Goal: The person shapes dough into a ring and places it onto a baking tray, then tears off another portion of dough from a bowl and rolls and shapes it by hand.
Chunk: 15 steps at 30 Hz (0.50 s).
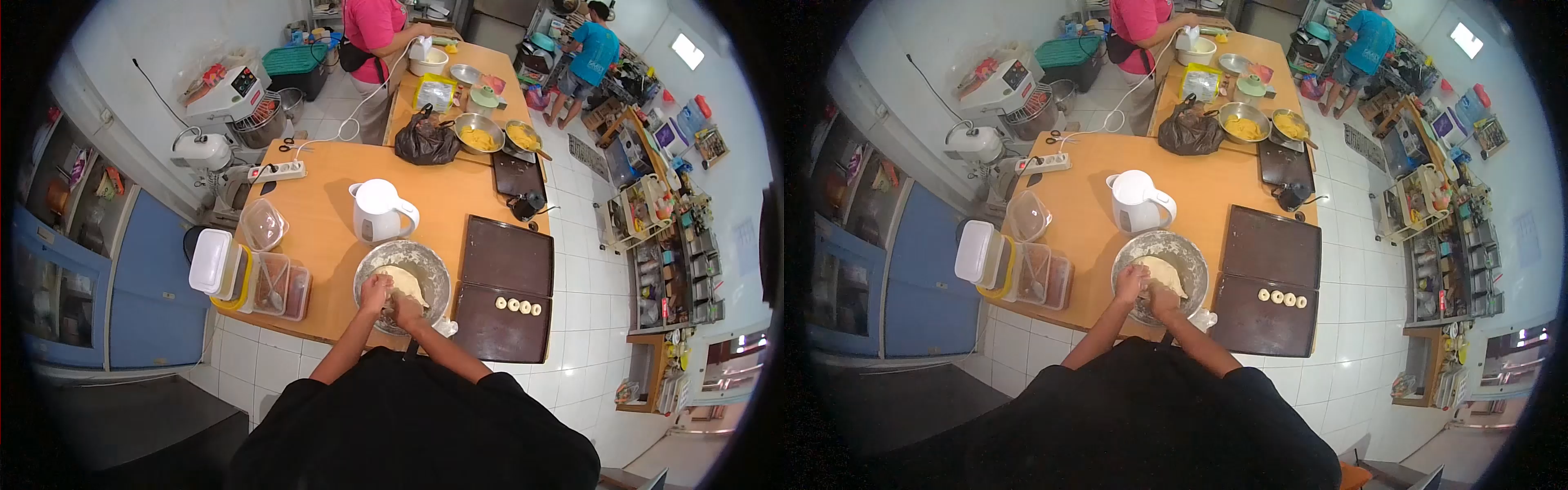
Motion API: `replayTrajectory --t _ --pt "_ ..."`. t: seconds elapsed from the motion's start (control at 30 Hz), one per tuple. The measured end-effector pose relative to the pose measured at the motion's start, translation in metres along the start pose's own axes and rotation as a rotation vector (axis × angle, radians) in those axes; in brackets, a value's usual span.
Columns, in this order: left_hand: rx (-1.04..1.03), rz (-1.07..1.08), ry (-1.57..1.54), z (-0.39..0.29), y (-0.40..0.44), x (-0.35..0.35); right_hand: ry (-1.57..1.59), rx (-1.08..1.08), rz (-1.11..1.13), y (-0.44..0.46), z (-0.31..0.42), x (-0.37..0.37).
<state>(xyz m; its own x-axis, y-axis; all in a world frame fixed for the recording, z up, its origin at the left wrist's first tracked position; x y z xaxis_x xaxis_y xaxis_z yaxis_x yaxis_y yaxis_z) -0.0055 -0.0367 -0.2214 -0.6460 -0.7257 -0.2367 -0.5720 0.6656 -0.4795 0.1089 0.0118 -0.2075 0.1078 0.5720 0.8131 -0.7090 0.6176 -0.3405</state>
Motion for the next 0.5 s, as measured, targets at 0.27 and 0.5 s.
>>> replayTrajectory --t 0.27,0.5 --pt "0.026 -0.008 -0.001 0.0 0.002 0.002 0.011 0.026 -0.102 0.001 -0.007 0.005" --pt "0.013 0.068 0.174 0.023 0.011 0.002 0.632 -0.134 -0.323 0.019 -0.031 0.013"
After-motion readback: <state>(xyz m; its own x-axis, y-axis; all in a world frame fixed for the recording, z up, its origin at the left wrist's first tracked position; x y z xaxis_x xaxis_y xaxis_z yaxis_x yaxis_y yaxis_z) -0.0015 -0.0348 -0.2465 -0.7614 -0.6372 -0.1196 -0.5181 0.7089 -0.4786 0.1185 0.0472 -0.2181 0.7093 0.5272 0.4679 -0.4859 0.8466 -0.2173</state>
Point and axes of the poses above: each hand's wrist, its own y-axis towards the middle knuckle, its own x-axis out of the back of the hand, z = x × y, the point moved 1 cm from there along y, towards the middle knuckle, and after that the axes turned 2 degrees about y, right-handed, at the moved point
